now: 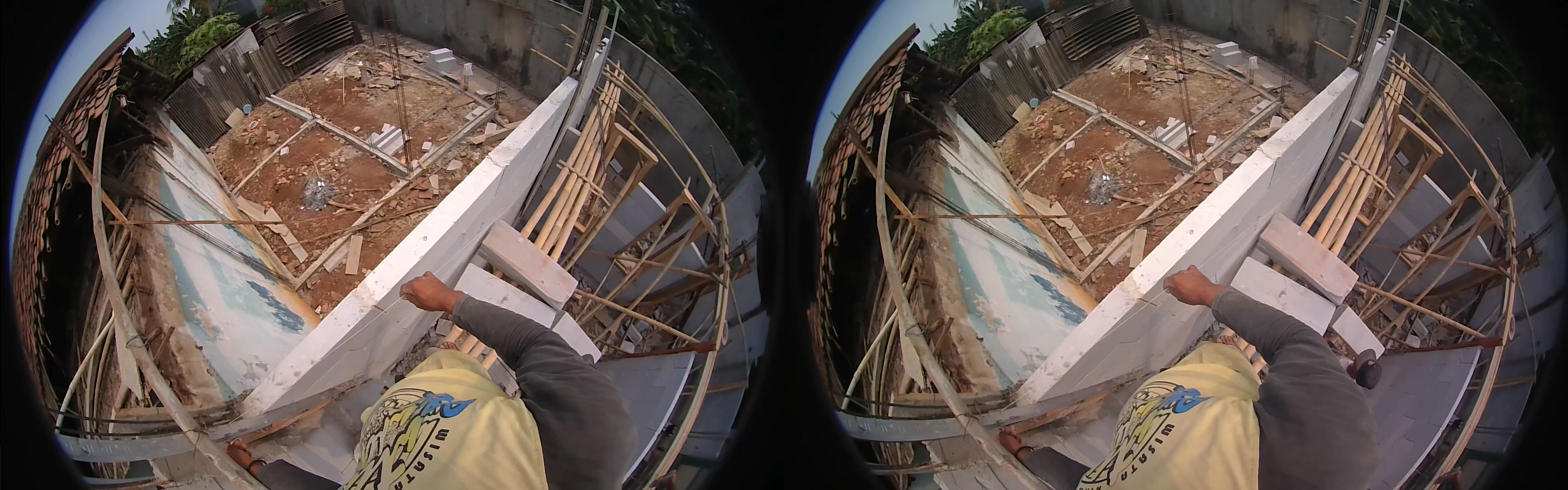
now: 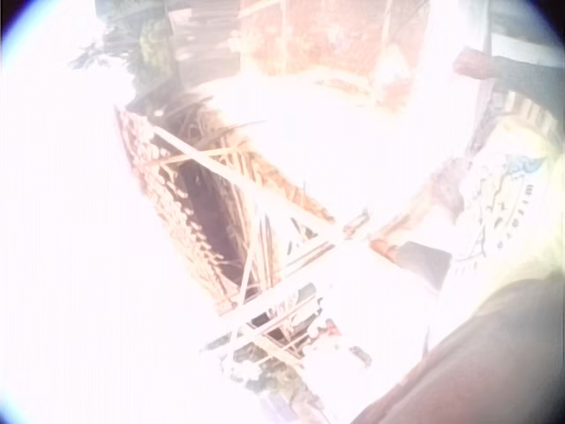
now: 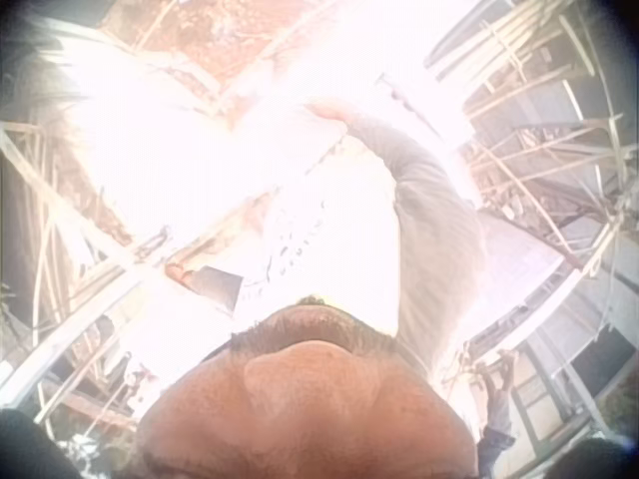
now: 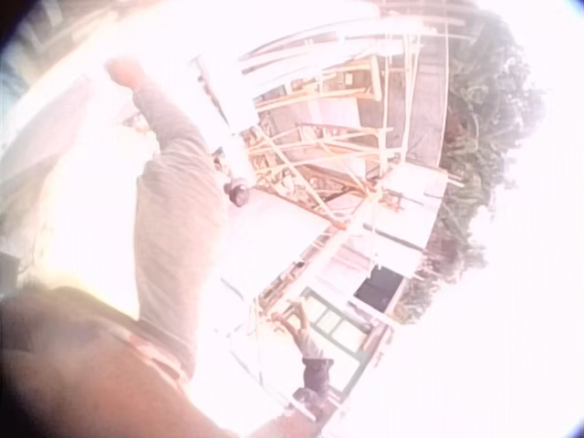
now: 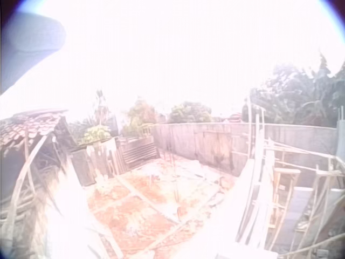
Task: The person builds a wall using white blocks and wire. The person uses a trowel to apply mortar between blocks, positions blocks on top of each other, and uses their hands to secure wire around rebar and along the top of the blocks.
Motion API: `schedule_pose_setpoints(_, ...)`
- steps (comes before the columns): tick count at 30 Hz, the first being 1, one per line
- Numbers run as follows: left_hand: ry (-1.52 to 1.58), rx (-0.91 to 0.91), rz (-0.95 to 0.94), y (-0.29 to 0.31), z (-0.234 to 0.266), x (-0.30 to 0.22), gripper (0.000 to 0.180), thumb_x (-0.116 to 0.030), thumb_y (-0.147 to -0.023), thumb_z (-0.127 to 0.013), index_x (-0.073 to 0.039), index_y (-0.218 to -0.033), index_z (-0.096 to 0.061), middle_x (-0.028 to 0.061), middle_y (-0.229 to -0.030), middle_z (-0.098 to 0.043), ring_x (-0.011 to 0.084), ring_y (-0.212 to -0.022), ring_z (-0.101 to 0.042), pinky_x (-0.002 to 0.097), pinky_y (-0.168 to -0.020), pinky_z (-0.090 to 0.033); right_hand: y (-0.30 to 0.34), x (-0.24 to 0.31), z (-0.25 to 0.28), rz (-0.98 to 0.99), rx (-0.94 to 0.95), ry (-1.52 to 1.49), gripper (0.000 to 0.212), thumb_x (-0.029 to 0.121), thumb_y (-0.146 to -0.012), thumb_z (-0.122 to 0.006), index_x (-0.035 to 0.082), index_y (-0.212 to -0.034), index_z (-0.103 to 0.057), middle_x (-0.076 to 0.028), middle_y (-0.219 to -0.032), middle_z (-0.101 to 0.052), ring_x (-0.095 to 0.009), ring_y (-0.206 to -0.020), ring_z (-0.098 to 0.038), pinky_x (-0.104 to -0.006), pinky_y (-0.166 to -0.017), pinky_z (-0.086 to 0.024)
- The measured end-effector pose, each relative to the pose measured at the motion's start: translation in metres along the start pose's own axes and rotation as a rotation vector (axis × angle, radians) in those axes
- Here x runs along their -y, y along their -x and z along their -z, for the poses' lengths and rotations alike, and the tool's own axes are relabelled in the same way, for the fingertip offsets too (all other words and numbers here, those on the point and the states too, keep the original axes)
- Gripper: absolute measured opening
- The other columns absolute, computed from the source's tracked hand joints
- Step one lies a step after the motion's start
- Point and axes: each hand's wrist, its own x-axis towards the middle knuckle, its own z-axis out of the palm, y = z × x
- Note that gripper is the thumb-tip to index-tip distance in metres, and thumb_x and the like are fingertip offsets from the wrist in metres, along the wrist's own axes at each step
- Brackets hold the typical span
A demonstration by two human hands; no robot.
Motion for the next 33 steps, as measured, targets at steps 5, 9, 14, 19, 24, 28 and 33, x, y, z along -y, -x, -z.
schedule_pose_setpoints(5, -0.091, -0.006, 0.029, -0.006, -0.014, -0.017, 0.023, -0.023, -0.085, -0.046, -0.012, -0.065, -0.050, 0.0018, -0.052, -0.047, 0.0116, -0.035, -0.030, 0.0279, -0.033, -0.021, 0.078, -0.115, 0.071, -0.459, -0.267, 0.274, 0.017, 0.021, -0.082, -0.053, 0.011, -0.082, -0.067, -0.009, -0.084, -0.067, -0.029, -0.086, -0.062, -0.0478, -0.080, -0.039)
schedule_pose_setpoints(9, -0.183, 0.066, -0.004, -0.054, 0.005, 0.006, 0.028, -0.030, -0.088, -0.048, -0.012, -0.067, -0.050, 0.0023, -0.051, -0.049, 0.0138, -0.034, -0.040, 0.0282, -0.032, -0.027, 0.149, -0.166, 0.120, -0.763, -0.638, 0.379, 0.014, 0.019, -0.079, -0.061, 0.008, -0.082, -0.069, -0.011, -0.101, -0.057, -0.030, -0.106, -0.049, -0.0476, -0.083, -0.040)
schedule_pose_setpoints(14, 0.075, 0.095, -0.217, -0.017, -0.006, -0.005, 0.025, -0.030, -0.089, -0.052, -0.012, -0.072, -0.050, 0.0013, -0.056, -0.051, 0.0118, -0.037, -0.041, 0.0261, -0.034, -0.029, 0.211, -0.198, 0.166, -1.226, -0.771, 0.314, 0.027, 0.028, -0.087, -0.056, 0.006, -0.098, -0.067, -0.021, -0.101, -0.059, -0.040, -0.100, -0.056, -0.0502, -0.083, -0.045)
schedule_pose_setpoints(19, 0.127, 0.023, -0.227, -0.018, -0.007, -0.009, 0.024, -0.030, -0.090, -0.053, -0.012, -0.075, -0.051, 0.0005, -0.056, -0.049, 0.0113, -0.039, -0.040, 0.0254, -0.035, -0.030, 0.230, -0.243, 0.182, -1.255, -1.145, 0.110, 0.033, 0.028, -0.089, -0.051, -0.001, -0.096, -0.065, -0.025, -0.084, -0.063, -0.041, -0.085, -0.060, -0.0491, -0.078, -0.046)
schedule_pose_setpoints(24, 0.157, -0.010, -0.211, -0.028, -0.020, -0.004, 0.023, -0.031, -0.091, -0.053, -0.011, -0.079, -0.052, -0.0002, -0.057, -0.048, 0.0108, -0.040, -0.039, 0.0246, -0.036, -0.030, 0.269, -0.215, 0.231, -1.254, -1.574, 0.155, 0.036, 0.028, -0.092, -0.045, -0.004, -0.095, -0.064, -0.024, -0.088, -0.064, -0.040, -0.083, -0.061, -0.0477, -0.076, -0.045)
schedule_pose_setpoints(28, 0.273, -0.075, -0.192, -0.041, -0.017, 0.006, 0.023, -0.031, -0.092, -0.053, -0.010, -0.082, -0.053, -0.0008, -0.057, -0.046, 0.0104, -0.042, -0.038, 0.0240, -0.037, -0.030, 0.289, -0.220, 0.265, -1.162, -1.804, 0.311, 0.036, 0.030, -0.094, -0.046, -0.001, -0.098, -0.064, -0.017, -0.087, -0.064, -0.028, -0.077, -0.061, -0.0392, -0.069, -0.046)
schedule_pose_setpoints(33, 0.442, -0.012, -0.181, 0.020, -0.032, -0.007, 0.021, -0.030, -0.092, -0.053, -0.009, -0.088, -0.052, -0.0011, -0.058, -0.045, 0.0101, -0.043, -0.037, 0.0236, -0.038, -0.030, 0.222, -0.103, 0.320, -0.659, -1.791, 0.152, 0.028, 0.025, -0.093, -0.053, 0.000, -0.098, -0.064, -0.014, -0.085, -0.061, -0.026, -0.074, -0.059, -0.0344, -0.068, -0.046)
